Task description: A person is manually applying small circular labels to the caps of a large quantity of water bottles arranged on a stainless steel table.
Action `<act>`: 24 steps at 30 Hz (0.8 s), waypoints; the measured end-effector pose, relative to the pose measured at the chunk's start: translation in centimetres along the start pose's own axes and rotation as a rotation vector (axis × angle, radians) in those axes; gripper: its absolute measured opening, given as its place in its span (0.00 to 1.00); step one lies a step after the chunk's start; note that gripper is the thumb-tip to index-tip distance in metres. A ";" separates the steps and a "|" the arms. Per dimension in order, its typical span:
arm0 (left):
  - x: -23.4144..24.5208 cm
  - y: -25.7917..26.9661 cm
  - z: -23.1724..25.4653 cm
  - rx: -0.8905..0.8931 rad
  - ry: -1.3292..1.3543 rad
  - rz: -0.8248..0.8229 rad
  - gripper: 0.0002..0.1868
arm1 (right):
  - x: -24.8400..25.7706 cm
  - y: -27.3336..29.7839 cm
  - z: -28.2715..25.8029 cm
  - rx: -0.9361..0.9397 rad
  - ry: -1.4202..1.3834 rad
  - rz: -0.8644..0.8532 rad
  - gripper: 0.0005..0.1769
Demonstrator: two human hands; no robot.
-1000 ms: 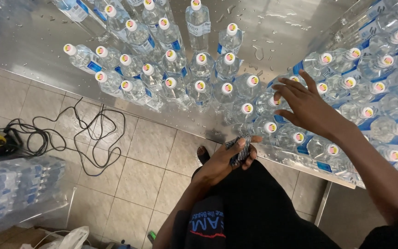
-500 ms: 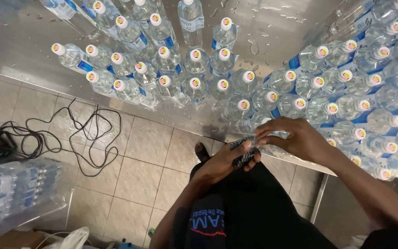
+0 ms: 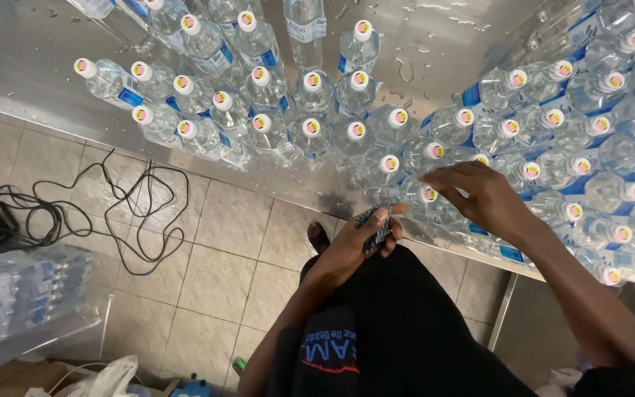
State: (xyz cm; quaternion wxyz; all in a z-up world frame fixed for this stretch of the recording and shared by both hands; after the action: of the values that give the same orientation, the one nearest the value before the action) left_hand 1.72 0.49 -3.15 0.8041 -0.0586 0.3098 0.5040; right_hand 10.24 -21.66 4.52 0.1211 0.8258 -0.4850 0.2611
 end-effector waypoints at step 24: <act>-0.4 0.7 -0.5 0.076 0.049 0.005 0.35 | -1.3 1.3 0.9 -0.033 0.380 -0.239 0.24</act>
State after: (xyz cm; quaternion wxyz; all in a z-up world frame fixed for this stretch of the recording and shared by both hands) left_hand 0.83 0.30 -3.16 0.7967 -0.0394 0.3484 0.4923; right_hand 8.90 -21.72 3.03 0.2540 0.8113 -0.3562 0.3878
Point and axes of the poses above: each hand's wrist, its own y-axis away from the middle knuckle, its own x-axis out of the back of the hand, z = x × y, the point moved 3 cm from there along -y, towards the middle knuckle, and after that the axes turned 14 degrees about -y, right-handed, at the moved point
